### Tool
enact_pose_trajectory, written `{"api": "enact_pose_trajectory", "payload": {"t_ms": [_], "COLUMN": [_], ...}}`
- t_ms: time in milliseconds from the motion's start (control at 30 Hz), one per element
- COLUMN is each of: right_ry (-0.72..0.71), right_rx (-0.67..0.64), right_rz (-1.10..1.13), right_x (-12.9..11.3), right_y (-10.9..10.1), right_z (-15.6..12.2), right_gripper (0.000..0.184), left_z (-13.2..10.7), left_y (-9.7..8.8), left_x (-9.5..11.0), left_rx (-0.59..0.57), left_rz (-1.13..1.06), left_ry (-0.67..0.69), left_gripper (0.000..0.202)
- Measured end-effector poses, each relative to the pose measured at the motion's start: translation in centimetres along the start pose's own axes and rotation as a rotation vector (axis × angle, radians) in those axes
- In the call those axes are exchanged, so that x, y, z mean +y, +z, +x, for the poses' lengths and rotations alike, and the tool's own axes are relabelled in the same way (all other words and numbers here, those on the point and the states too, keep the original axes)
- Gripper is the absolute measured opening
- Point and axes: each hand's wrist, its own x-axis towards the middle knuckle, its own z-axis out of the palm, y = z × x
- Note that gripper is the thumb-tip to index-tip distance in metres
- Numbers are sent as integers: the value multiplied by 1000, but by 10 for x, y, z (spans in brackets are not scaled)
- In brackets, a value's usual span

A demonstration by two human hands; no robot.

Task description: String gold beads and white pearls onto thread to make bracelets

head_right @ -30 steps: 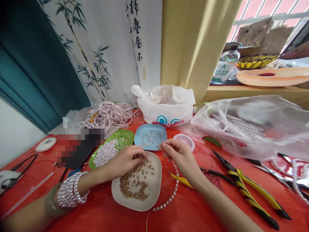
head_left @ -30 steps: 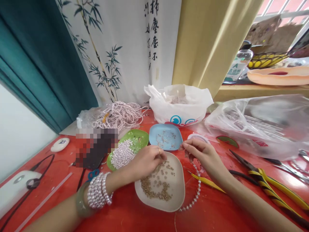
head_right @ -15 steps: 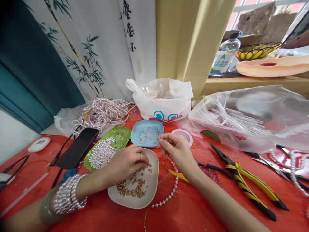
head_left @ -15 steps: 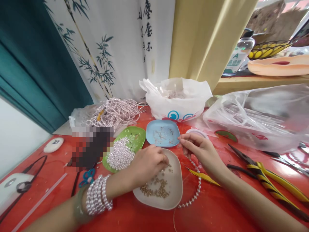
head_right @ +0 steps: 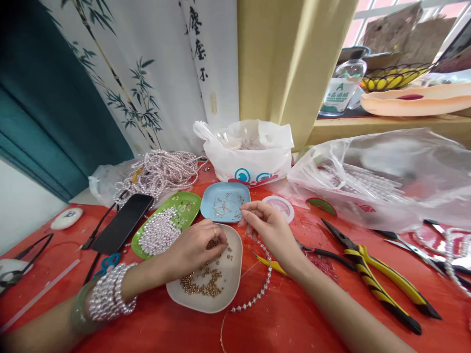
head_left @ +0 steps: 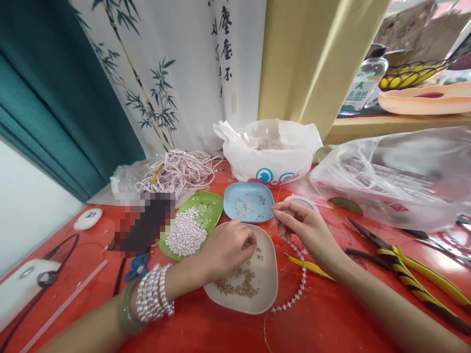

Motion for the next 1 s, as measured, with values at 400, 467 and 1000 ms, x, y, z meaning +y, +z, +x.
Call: {"api": "enact_pose_trajectory", "payload": {"t_ms": [400,467,1000], "right_ry": [68,92,76], "right_rx": [-85,-111,-212], "right_rz": [1,-26,-155], "right_x": [-3,-1,2], "right_y": [28,32,32], "right_z": [-28,-32,-37], "right_gripper": [19,17,11], "left_z": [3,4,3], "left_y": [-1,-2,-3], "left_x": [-9,-9,-10], "left_rx": [93,117,200], "left_rz": [-1033,-1129,-1421], "left_ry": [-380,-390,-449], "left_gripper": [12,13,14]}}
